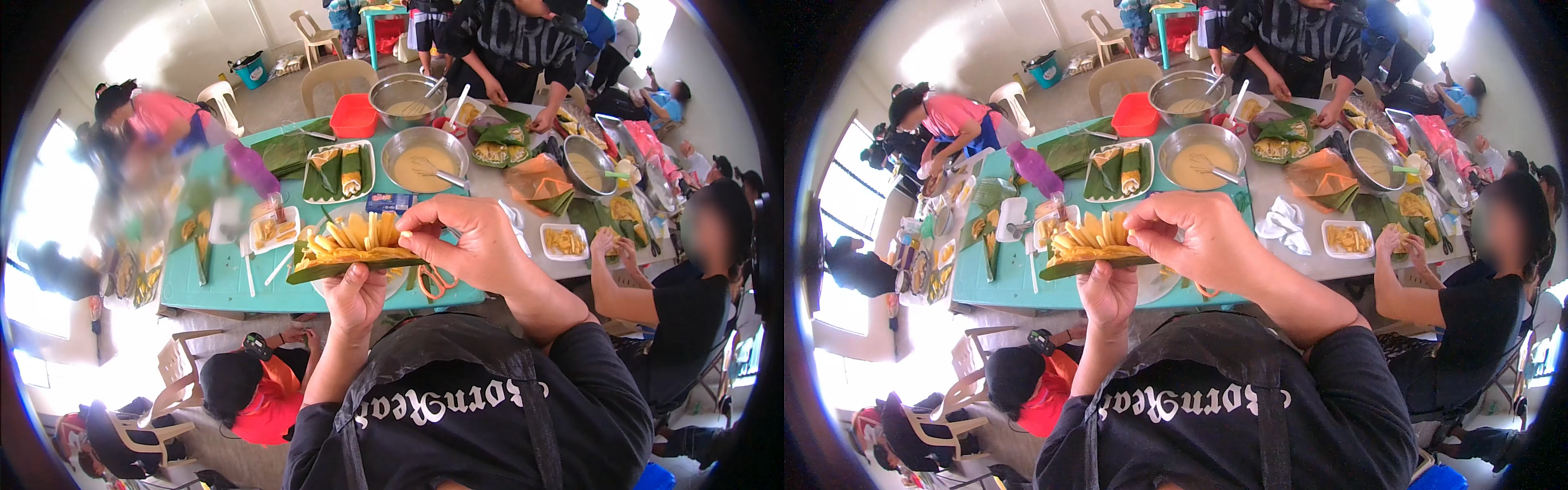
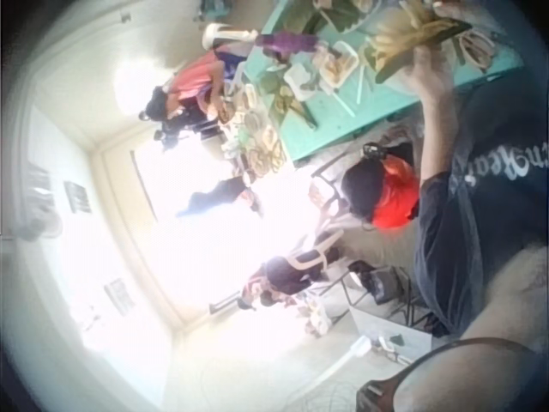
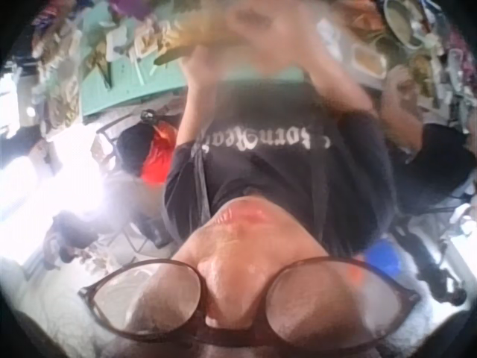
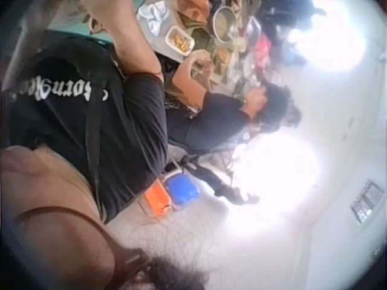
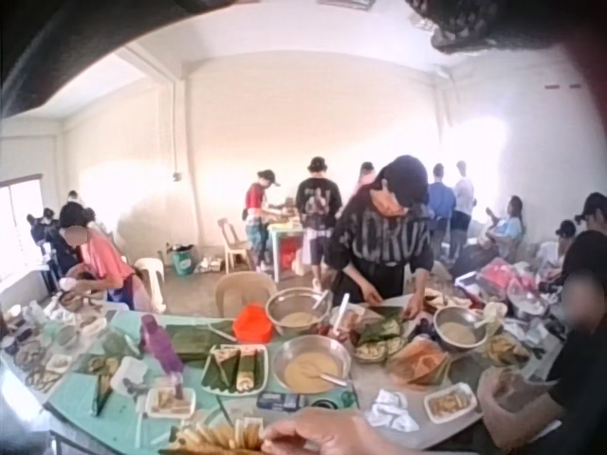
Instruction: The person assembles a food item by arranging thin yellow strips on a green leaf base. They use orange scissors to trim the edges of the leaf and then fold it into a cone shape. The person handles the leaf and strips by hand, occasionally adjusting the arrangement of the strips.
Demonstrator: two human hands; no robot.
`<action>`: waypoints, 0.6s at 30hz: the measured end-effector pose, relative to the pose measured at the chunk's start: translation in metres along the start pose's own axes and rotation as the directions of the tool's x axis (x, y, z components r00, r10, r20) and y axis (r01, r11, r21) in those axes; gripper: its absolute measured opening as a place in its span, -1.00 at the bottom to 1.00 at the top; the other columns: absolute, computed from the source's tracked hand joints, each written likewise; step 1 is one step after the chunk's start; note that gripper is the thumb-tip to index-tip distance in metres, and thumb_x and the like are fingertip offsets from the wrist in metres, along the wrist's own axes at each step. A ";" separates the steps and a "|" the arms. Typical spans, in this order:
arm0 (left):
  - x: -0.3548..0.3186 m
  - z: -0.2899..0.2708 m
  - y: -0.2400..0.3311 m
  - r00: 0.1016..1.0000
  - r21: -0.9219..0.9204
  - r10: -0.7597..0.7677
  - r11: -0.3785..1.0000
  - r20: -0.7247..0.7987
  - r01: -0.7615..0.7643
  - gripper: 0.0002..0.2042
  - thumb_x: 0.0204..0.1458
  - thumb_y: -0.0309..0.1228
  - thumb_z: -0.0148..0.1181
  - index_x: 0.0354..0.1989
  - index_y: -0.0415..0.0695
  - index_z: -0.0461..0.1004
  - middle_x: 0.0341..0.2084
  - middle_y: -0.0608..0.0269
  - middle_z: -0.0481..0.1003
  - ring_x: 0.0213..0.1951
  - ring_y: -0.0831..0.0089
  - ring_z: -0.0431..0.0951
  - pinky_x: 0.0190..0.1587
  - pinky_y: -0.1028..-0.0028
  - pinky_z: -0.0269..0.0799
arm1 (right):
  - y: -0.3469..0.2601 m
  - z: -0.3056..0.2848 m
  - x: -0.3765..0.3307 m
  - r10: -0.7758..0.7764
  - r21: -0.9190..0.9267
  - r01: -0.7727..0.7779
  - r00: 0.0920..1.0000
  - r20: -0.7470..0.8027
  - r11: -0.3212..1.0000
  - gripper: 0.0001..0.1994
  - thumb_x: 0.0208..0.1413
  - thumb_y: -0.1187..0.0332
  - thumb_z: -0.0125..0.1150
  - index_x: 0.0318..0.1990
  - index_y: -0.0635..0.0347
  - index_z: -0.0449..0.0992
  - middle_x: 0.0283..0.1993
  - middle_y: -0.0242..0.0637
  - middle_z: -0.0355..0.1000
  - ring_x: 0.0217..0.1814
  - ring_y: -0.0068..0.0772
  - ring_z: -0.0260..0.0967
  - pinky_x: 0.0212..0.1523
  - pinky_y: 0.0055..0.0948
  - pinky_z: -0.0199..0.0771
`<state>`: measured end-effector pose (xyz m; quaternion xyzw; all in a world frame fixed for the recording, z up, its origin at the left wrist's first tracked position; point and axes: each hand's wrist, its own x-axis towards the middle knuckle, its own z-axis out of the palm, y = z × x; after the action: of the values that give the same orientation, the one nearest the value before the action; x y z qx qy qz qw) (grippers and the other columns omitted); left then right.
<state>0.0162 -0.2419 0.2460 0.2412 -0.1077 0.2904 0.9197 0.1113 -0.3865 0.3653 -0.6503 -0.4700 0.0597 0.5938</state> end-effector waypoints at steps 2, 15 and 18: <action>0.000 0.000 -0.001 1.000 -0.006 -0.002 1.000 -0.011 0.001 -0.49 0.00 -0.63 0.16 0.16 -0.11 0.23 0.07 0.14 0.36 0.11 0.20 0.38 0.13 0.23 0.37 | 0.000 0.001 0.001 -0.037 -0.046 0.037 0.999 0.001 0.998 -0.85 -0.07 0.58 0.31 -0.30 0.28 0.53 -0.40 -0.32 0.49 -0.42 -0.60 0.40 -0.37 -0.61 0.40; 0.001 -0.003 -0.001 1.000 -0.017 0.008 1.000 -0.005 -0.008 -0.51 0.01 -0.61 0.16 0.16 -0.11 0.23 0.07 0.14 0.35 0.10 0.19 0.39 0.14 0.22 0.36 | 0.001 0.001 -0.003 -0.006 -0.082 0.007 1.000 0.006 0.997 -0.87 -0.06 0.57 0.31 -0.31 0.28 0.53 -0.42 -0.35 0.47 -0.43 -0.62 0.40 -0.39 -0.62 0.40; 0.001 -0.002 -0.001 1.000 -0.013 0.012 1.000 -0.006 -0.012 -0.51 0.02 -0.61 0.16 0.16 -0.11 0.23 0.08 0.14 0.35 0.10 0.19 0.39 0.13 0.23 0.37 | -0.002 0.003 -0.002 0.016 -0.067 -0.013 0.999 0.044 0.998 -0.88 -0.03 0.53 0.28 -0.30 0.27 0.52 -0.40 -0.24 0.50 -0.35 -0.46 0.52 -0.34 -0.53 0.48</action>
<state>0.0175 -0.2410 0.2448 0.2337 -0.1083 0.2960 0.9198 0.1071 -0.3865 0.3650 -0.6716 -0.4800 0.0629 0.5609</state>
